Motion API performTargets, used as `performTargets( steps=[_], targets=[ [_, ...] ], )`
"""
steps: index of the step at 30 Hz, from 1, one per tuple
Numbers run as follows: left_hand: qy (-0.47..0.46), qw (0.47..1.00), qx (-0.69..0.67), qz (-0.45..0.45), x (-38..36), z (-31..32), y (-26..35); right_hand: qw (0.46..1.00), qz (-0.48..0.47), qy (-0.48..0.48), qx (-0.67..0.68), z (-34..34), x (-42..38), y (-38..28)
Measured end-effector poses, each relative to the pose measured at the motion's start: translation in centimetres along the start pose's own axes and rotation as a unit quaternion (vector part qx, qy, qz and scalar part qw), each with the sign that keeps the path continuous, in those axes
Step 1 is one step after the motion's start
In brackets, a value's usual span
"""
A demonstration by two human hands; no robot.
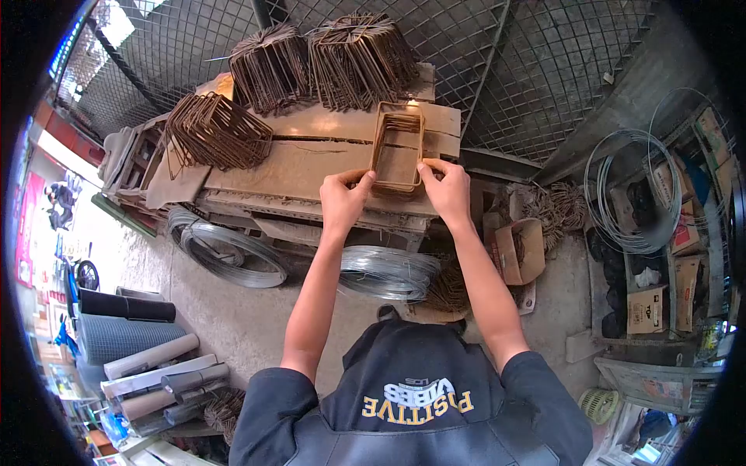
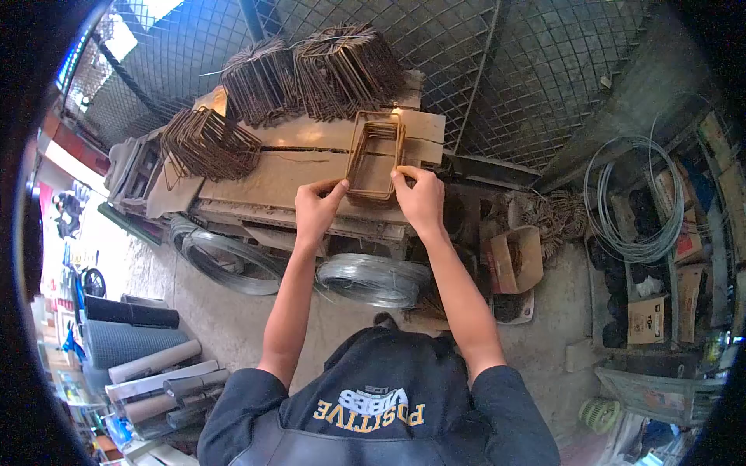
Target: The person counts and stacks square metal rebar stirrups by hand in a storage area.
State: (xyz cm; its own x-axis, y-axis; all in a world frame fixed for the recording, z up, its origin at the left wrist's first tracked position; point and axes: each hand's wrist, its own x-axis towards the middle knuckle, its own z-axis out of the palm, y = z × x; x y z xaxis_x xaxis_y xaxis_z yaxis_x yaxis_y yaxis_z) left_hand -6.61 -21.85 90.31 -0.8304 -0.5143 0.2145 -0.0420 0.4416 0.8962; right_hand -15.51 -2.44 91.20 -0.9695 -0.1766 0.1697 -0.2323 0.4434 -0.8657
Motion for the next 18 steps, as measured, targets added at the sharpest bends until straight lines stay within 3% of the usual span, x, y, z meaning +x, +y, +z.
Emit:
performTargets(
  steps=[7, 18],
  targets=[
    [0.001, 0.999, 0.018, -0.046, 1.1, -0.2, 0.6, 1.0, 0.026, 0.007, -0.004, 0.7, 0.3, 0.1],
    [-0.01, 0.997, 0.053, -0.062, 1.2, 0.0, 0.9, 0.999, -0.011, 0.034, 0.04, 1.3, 0.2, 1.1]
  ],
)
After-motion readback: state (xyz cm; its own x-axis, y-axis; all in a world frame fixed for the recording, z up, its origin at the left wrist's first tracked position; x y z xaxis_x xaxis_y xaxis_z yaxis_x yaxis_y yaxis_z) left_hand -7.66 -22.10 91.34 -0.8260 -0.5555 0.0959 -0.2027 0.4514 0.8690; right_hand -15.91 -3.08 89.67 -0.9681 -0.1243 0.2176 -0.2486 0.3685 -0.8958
